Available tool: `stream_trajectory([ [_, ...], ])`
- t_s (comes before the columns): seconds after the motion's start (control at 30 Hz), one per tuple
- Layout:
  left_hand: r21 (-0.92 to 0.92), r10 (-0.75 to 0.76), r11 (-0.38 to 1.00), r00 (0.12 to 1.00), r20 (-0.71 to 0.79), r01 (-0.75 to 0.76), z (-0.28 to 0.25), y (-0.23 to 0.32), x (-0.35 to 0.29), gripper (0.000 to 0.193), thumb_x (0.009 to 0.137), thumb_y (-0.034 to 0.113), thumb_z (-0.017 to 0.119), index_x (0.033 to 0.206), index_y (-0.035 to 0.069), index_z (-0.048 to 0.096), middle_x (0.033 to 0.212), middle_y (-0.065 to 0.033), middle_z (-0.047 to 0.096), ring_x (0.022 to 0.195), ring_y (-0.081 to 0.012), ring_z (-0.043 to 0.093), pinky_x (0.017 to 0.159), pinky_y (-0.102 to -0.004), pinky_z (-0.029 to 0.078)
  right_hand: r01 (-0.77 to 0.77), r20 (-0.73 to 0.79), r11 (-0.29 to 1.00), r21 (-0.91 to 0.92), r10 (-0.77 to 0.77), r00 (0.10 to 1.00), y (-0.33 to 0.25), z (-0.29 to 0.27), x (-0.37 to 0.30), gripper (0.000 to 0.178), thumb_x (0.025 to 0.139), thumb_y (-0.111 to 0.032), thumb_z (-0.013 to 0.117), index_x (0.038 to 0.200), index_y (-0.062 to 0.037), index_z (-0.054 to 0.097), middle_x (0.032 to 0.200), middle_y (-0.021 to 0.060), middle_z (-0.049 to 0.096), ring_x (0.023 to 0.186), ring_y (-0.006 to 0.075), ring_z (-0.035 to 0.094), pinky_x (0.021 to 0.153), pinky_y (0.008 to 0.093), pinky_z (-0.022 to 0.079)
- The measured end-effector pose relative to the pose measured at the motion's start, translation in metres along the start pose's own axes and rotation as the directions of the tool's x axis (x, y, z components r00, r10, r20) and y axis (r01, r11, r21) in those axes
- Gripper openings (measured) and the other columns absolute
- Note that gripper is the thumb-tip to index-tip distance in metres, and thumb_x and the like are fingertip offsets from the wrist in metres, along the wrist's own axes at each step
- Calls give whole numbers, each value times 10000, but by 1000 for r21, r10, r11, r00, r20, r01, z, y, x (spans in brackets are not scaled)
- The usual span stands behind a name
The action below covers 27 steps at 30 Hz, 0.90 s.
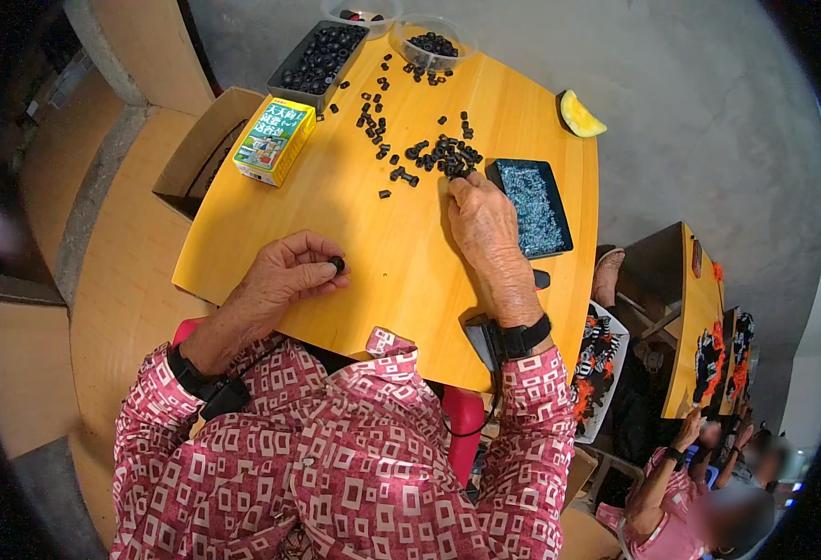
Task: The person sorts small black plastic or rubber components by hand, transferring them from a cardboard box into plastic trays on a wooden table.
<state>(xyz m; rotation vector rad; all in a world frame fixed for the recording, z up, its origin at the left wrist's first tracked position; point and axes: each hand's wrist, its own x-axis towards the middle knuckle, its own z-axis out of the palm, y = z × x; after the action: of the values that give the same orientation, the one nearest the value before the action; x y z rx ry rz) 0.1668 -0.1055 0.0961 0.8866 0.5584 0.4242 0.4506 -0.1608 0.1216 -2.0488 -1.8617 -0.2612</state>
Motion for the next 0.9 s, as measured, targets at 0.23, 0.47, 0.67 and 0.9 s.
stream_trajectory([
  [0.23,-6,5,1000,1000,-8,-5,0,-2,0,200,927,50,644,1124,21,619,1067,-72,655,966,-176,679,863,-262,561,1,-9,999,-42,-2,1000,-4,0,-4,80,810,-43,647,878,-9,671,849,148,609,782,352,639,684,422,550],
  [0.47,-121,-40,992,999,-20,38,2,4,-1,221,936,57,636,1154,22,622,1091,-91,667,980,-175,680,882,-267,565,-52,-131,906,420,118,984,-39,-31,-10,84,848,15,647,930,15,665,843,129,630,711,258,628,646,318,504],
  [0.67,-177,-45,983,998,48,52,9,6,-8,210,939,66,641,1144,24,627,1086,-96,681,995,-185,688,875,-271,570,-151,67,627,764,156,985,-90,-54,-45,95,842,34,685,935,15,682,891,66,661,822,128,617,736,249,482],
  [0.9,-122,33,992,991,131,-17,13,4,-12,227,926,71,660,1141,7,624,1066,-98,681,954,-168,691,853,-254,559,-96,31,576,812,122,992,-115,-54,-61,167,792,84,722,938,8,699,903,80,669,855,147,630,764,249,494],
])
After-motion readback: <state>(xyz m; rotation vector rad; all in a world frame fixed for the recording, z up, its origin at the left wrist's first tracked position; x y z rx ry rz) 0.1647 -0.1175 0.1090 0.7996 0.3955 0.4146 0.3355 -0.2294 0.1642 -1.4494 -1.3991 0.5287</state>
